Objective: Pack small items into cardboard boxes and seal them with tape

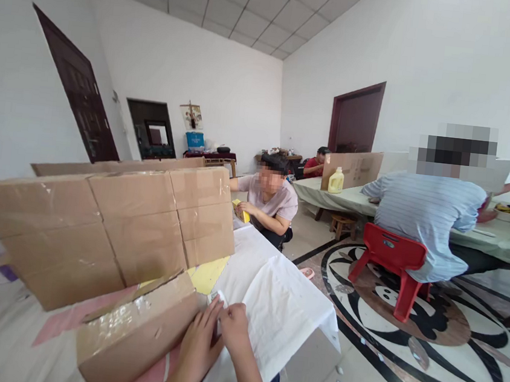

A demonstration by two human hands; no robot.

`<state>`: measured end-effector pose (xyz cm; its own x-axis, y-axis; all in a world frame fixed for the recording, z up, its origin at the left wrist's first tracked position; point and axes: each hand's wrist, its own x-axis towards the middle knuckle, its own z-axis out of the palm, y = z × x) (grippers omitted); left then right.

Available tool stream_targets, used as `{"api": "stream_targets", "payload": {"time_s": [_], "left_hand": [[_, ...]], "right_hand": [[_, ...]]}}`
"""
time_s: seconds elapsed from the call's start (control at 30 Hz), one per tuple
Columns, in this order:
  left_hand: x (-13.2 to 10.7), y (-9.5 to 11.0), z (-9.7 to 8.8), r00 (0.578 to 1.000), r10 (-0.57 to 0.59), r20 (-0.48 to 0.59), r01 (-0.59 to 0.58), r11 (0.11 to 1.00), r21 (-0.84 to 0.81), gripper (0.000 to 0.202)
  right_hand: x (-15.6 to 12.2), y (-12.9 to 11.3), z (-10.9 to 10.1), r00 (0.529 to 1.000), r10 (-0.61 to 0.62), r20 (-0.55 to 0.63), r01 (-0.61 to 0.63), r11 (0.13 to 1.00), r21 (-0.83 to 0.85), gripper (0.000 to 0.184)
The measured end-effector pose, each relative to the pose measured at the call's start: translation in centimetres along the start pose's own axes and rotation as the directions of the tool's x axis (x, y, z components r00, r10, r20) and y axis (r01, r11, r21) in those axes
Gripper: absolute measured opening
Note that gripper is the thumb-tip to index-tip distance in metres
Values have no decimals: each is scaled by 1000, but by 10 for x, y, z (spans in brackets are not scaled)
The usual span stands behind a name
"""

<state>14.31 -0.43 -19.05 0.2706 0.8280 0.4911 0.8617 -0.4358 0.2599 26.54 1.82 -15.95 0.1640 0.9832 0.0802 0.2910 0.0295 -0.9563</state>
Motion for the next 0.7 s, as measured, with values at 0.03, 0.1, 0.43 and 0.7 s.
{"api": "stream_targets", "payload": {"time_s": [0.03, 0.1, 0.43, 0.7], "left_hand": [[1, 3, -2, 1000, -24, 18, 24, 1000, 6, 59], [3, 6, -6, 997, -63, 41, 63, 998, 16, 59], [4, 14, -13, 993, -120, 10, 118, 988, 98, 72], [6, 14, -12, 984, -178, 0, 178, 983, 46, 77]], "right_hand": [[0, 0, -1, 1000, 1, 5, -1, 1000, -15, 29], [-1, -1, -2, 1000, 2, 2, -2, 999, -47, 30], [-9, -9, -3, 998, -49, -33, 42, 982, -182, 21], [-13, -2, -12, 998, -63, 32, 68, 980, -187, 23]]}}
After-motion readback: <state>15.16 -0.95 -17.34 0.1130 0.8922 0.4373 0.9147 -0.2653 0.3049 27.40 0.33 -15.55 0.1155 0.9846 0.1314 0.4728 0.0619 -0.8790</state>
